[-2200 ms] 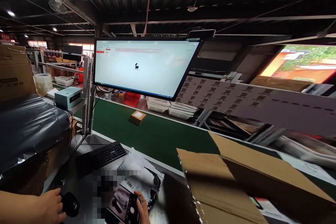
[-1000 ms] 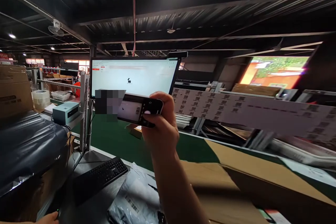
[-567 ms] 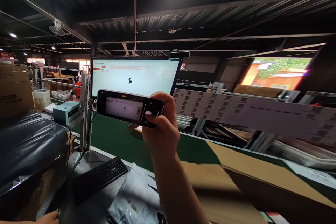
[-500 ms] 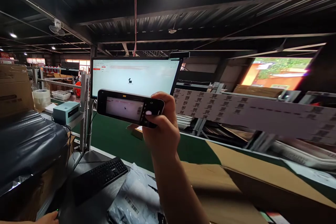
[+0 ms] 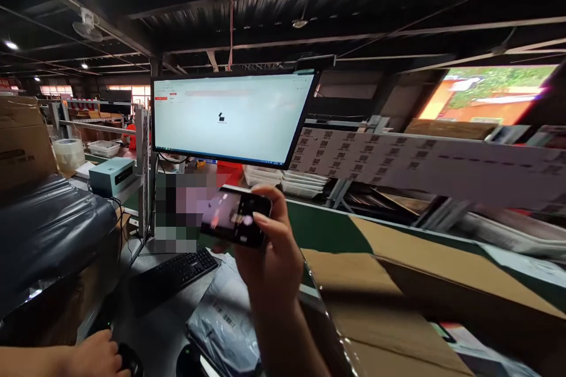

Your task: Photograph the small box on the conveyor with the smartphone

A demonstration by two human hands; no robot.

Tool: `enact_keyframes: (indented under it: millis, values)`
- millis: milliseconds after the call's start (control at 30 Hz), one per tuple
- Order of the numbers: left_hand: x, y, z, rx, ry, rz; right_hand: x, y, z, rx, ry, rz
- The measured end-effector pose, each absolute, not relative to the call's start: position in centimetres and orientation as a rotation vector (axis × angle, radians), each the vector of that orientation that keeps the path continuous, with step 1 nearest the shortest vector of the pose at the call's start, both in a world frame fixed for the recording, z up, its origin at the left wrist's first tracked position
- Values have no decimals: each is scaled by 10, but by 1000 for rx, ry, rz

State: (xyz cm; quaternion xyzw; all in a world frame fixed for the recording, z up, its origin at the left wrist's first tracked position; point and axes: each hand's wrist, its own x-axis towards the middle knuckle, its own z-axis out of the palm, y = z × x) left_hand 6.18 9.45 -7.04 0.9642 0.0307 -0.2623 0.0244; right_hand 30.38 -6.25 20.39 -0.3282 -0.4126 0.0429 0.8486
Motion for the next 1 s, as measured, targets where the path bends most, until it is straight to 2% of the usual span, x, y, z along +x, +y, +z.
enact_keyframes:
  millis: [67,167,200,300,400,633,867,1000]
  values:
    - [63,82,-37,2627,266,-600,284,-69,171,-744,-675,386]
    - [59,73,11,2016,201,-22,248,-73,122,-757,-277,804]
    - [57,72,26,1746,94,118,236,-73,106,-745,-154,859]
    - [55,73,60,1565,179,415,204,-68,64,-729,44,879]
    - [59,76,71,1470,525,405,180,-67,36,-775,54,913]
    - [76,87,74,1342,1128,408,173,-92,9,-898,-129,1336]
    - [78,95,70,1431,1009,459,161,-101,-3,-924,-552,1534]
    - [75,93,67,1480,943,476,149,-97,9,-1021,-409,1466]
